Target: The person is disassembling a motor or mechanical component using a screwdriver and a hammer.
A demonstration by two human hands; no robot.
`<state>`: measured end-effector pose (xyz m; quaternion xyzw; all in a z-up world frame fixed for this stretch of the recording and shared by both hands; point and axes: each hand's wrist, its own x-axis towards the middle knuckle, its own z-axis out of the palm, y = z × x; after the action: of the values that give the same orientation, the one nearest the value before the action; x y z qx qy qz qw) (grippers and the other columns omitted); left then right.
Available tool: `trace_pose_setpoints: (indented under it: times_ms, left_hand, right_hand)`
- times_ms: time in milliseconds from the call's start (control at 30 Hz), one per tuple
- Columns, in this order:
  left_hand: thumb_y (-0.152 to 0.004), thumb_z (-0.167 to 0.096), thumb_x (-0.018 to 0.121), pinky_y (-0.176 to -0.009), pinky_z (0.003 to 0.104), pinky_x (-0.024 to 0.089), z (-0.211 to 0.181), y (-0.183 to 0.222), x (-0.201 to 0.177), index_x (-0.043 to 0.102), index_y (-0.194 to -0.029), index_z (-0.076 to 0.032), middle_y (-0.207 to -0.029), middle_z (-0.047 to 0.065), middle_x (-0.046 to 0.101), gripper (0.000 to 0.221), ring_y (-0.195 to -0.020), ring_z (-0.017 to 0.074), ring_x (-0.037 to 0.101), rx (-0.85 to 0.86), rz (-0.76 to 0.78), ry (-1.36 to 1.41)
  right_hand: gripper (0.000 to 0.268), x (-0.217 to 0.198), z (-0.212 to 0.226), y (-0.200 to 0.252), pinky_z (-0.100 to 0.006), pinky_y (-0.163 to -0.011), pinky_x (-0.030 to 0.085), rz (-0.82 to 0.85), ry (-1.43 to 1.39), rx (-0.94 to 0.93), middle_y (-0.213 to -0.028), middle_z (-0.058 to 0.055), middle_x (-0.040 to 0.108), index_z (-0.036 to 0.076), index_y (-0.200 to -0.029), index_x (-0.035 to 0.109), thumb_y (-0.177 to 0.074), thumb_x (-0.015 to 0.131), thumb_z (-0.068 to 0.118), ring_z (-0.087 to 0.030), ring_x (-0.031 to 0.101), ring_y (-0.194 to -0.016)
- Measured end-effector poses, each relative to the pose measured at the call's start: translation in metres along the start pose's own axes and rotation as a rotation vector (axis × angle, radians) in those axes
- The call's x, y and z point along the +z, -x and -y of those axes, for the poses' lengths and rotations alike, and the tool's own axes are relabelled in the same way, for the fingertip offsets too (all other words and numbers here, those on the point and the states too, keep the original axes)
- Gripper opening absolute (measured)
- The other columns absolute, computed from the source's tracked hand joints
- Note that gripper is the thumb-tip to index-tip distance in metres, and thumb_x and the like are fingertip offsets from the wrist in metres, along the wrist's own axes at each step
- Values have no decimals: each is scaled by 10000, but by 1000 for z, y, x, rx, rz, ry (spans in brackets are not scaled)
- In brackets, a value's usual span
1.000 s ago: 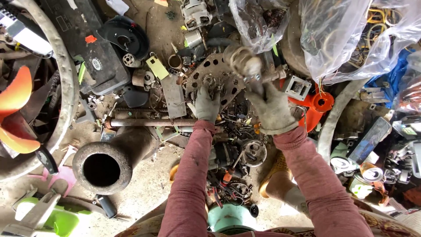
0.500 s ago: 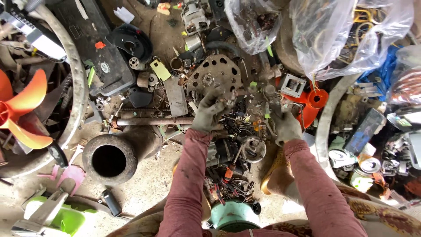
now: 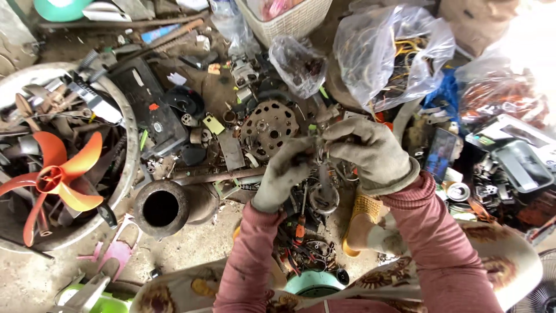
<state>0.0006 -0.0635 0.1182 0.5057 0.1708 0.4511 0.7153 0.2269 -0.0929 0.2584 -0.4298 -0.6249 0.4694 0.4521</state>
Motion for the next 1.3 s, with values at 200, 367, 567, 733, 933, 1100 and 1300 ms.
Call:
trace_pose_setpoints:
  times_ms: [200,367,567,733,933,1100,1300]
  left_hand:
    - [-923,-84,767,-969,418,593,-89,-3,82,552,-1386,-37,-1242,143,643,512,-1083,280,679,546,62,-567]
    - [-951,-37,712,-777,385,576,-108,24,109,577,-1344,7,-1112,171,608,418,-933,285,670,419,-41,-758]
    - [-998,-24,621,-802,379,573,-104,33,110,530,-1380,11,-1146,181,590,394,-949,290,663,596,-63,-657]
    - [-1060,-48,555,-808,361,562,-98,38,104,454,-1432,20,-1181,174,584,392,-972,291,644,664,7,-607]
    - [-1087,-107,494,-805,375,593,-102,49,99,453,-1460,7,-1221,221,602,392,-959,288,680,556,61,-574]
    - [-1063,-228,609,-619,195,569,18,72,68,586,-1479,17,-1032,115,748,483,-746,95,682,273,91,327]
    - [-893,-29,837,-930,333,599,-52,65,92,404,-1505,-152,-1403,167,566,760,-1191,265,659,803,-261,-868]
  right_hand:
    - [231,6,24,29,-287,-844,592,-16,-157,-2,-1114,-83,719,-15,-1171,698,-942,729,6,-160,705,-934]
    - [208,13,43,53,-287,-870,611,-39,-165,-73,-1130,-108,722,-1,-1123,689,-924,749,-17,-175,725,-965]
    - [204,19,58,59,-292,-869,628,-7,-144,-176,-1163,-134,719,3,-1095,691,-909,770,-24,-193,741,-977]
    - [235,26,79,61,-292,-892,615,53,99,-250,-1178,-129,716,18,-1081,688,-873,794,-9,-196,733,-1027]
    - [253,31,79,59,-314,-957,609,107,107,-268,-1146,-97,730,34,-1071,701,-856,819,-24,-206,735,-1093]
    - [226,41,74,55,-332,-819,666,73,-197,-69,-1161,-149,702,-12,-1049,710,-851,796,-78,-233,761,-971]
    - [209,39,66,55,-340,-845,669,77,-134,-151,-1202,-174,690,-25,-1041,692,-862,774,-94,-248,757,-1001]
